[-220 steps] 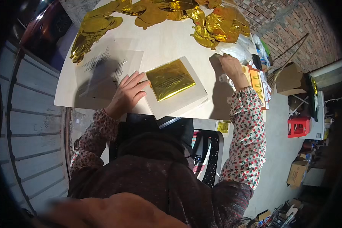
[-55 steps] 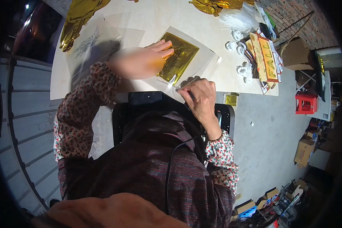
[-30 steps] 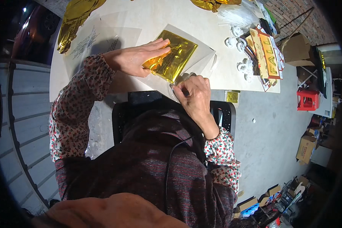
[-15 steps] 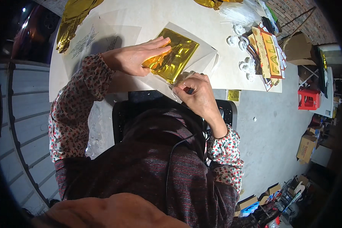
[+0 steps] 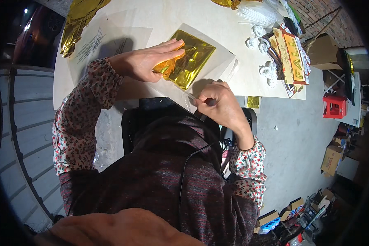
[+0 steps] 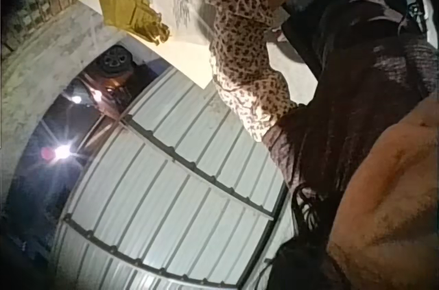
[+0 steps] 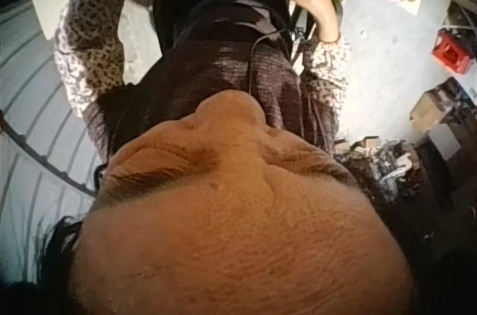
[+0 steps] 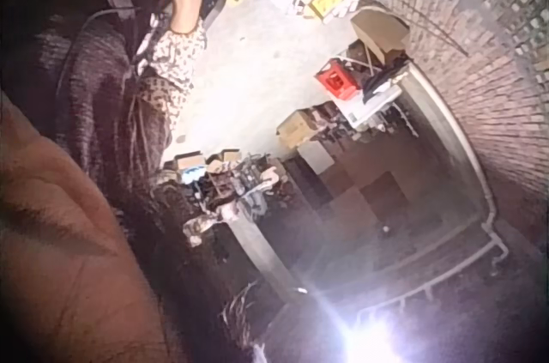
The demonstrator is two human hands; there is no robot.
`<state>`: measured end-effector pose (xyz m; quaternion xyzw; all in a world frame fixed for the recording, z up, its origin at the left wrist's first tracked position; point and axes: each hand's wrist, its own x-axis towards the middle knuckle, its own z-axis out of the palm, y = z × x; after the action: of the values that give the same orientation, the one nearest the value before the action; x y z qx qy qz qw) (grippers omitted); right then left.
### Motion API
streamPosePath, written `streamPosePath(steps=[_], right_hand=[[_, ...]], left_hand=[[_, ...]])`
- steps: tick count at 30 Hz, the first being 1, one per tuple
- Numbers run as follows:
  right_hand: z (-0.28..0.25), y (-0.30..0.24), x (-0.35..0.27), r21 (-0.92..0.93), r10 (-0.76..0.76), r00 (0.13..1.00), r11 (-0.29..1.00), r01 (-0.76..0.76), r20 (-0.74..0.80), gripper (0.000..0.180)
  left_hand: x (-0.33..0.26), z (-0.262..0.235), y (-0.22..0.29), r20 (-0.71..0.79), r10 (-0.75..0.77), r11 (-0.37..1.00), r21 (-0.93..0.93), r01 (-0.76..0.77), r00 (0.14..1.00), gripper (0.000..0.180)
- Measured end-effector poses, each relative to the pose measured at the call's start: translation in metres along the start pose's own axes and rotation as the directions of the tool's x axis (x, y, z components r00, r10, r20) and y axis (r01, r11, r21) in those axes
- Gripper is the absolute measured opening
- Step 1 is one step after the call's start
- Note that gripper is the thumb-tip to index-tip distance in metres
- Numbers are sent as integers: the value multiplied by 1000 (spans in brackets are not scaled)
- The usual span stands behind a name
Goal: Folding gold-colored foil sheets and attaching them to cardboard paper backings.
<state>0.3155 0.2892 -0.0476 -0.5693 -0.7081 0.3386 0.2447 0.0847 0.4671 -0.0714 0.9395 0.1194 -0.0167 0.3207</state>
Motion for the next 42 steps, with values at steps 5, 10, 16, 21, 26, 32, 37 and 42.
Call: streamPosePath(steps=[5,10,16,21,26,32,37,42], right_hand=[[-11,-4,-4,-26,57,997,998,-56,43,16],[-17,-5,-19,-91,55,998,995,-51,34,14],[-12,-2,-20,-276,50,994,958,-75,-98,11],[6,4,-16,-368,-123,958,930,20,-259,11],[19,5,-10,-469,-276,893,879,86,-354,17],[29,10,-8,-396,-256,890,913,94,-378,15],[32,11,-6,-313,-222,895,945,99,-387,14],[33,10,-3,-279,-199,897,956,90,-394,14]], left_hand=[[0,1,-1,11,-22,1000,16,22,1000,83],[2,-1,1,28,-22,1000,20,22,999,83],[0,1,-1,8,-12,999,39,11,1000,82],[3,0,1,10,-19,1000,25,19,1000,82],[2,5,-3,-8,-16,1000,6,16,1000,82],[1,1,0,3,-15,1000,-5,15,1000,83],[0,3,-2,-14,7,1000,2,-7,1000,83],[2,1,0,7,-4,1000,11,3,1000,84]])
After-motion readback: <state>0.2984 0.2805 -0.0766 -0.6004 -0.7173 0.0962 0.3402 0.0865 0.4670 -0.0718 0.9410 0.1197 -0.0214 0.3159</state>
